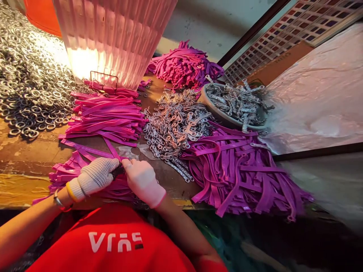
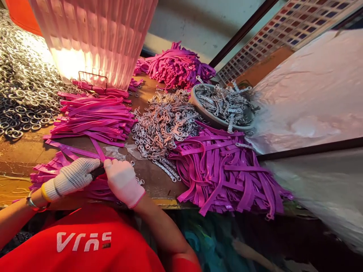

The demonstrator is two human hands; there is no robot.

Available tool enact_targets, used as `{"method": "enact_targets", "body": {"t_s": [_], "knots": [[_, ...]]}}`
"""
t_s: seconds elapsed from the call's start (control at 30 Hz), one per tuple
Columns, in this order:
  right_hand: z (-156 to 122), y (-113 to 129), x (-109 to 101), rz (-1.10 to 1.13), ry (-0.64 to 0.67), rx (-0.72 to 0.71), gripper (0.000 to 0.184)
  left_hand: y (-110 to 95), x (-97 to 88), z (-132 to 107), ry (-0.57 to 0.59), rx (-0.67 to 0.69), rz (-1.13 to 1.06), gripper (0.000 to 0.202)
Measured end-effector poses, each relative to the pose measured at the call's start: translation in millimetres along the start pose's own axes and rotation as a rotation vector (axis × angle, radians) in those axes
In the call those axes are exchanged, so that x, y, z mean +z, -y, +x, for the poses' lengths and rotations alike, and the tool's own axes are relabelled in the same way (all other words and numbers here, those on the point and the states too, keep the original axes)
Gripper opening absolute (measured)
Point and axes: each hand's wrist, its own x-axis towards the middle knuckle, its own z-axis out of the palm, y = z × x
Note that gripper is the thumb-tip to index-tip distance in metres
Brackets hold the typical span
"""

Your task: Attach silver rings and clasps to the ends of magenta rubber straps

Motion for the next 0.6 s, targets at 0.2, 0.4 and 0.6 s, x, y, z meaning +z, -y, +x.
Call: {"method": "enact_targets", "body": {"t_s": [0.2,0.4,0.6], "knots": [[4,7,2,0.123,-0.003,0.097,0.029,9,0.7,2,0.06,0.0,-0.189,0.024],[11,-2,-19,0.316,0.034,0.089,0.039,2,0.8,-10,0.014,-0.207,-0.333,0.022],[9,1,-1,0.187,0.135,0.068,0.022,7,9.6,-13,-0.03,-0.112,-0.195,0.024]]}}
